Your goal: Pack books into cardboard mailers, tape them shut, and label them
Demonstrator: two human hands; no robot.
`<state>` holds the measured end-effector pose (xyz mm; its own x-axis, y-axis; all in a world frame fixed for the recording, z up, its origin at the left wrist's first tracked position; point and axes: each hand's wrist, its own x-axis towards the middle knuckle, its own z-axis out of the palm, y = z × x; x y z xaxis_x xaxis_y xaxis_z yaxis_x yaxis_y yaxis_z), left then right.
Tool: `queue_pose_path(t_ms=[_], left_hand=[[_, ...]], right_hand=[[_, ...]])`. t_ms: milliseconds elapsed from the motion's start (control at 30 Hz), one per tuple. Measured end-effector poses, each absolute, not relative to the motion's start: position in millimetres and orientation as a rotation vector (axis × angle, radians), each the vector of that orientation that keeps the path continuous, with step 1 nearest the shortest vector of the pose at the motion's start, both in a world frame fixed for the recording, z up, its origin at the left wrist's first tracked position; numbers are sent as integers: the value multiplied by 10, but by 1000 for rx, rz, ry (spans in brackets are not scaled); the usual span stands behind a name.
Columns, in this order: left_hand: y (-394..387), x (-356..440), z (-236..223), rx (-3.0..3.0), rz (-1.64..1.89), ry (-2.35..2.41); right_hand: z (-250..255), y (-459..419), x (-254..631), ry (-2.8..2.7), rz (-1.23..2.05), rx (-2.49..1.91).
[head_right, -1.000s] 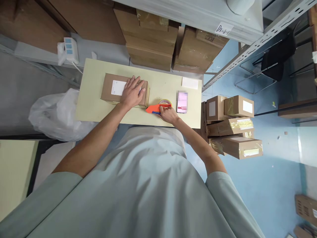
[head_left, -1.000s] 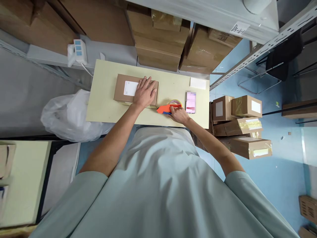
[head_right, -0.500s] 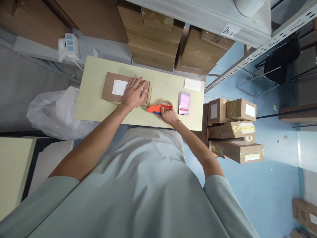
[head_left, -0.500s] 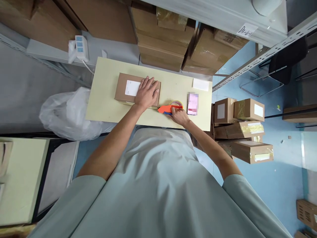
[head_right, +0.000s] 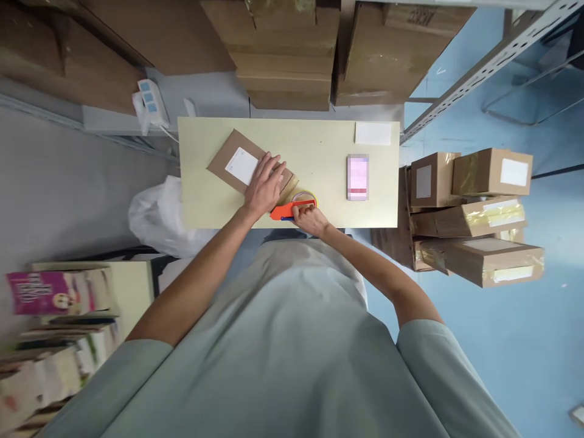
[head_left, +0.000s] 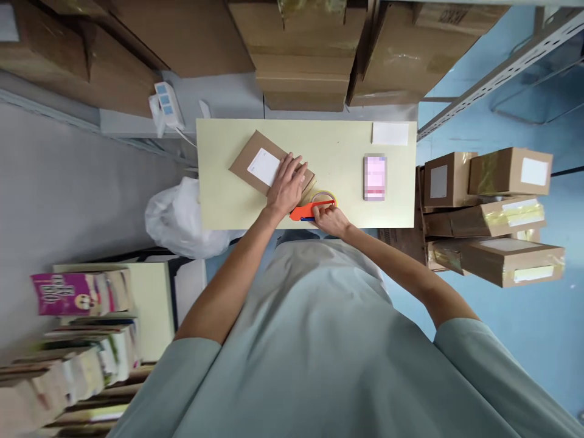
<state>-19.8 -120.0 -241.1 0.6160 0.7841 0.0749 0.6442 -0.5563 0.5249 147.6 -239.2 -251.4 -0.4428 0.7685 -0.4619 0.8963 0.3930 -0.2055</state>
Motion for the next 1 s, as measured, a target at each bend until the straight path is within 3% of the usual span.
queue_pose_path(t_ms=[367, 767, 1000], left_hand=[[-1112, -340, -2374, 2397, 271, 1122], [-1109, -378, -2433, 2407, 254, 1134], [-1099, -372, -2456, 2391, 266, 1162]], right_hand=[[-2478, -2381, 1184, 2366, -727, 1568], [-2368, -1769, 2177, 2170, -710, 1726], [-2368, -1445, 2352, 2257, -629, 1567]])
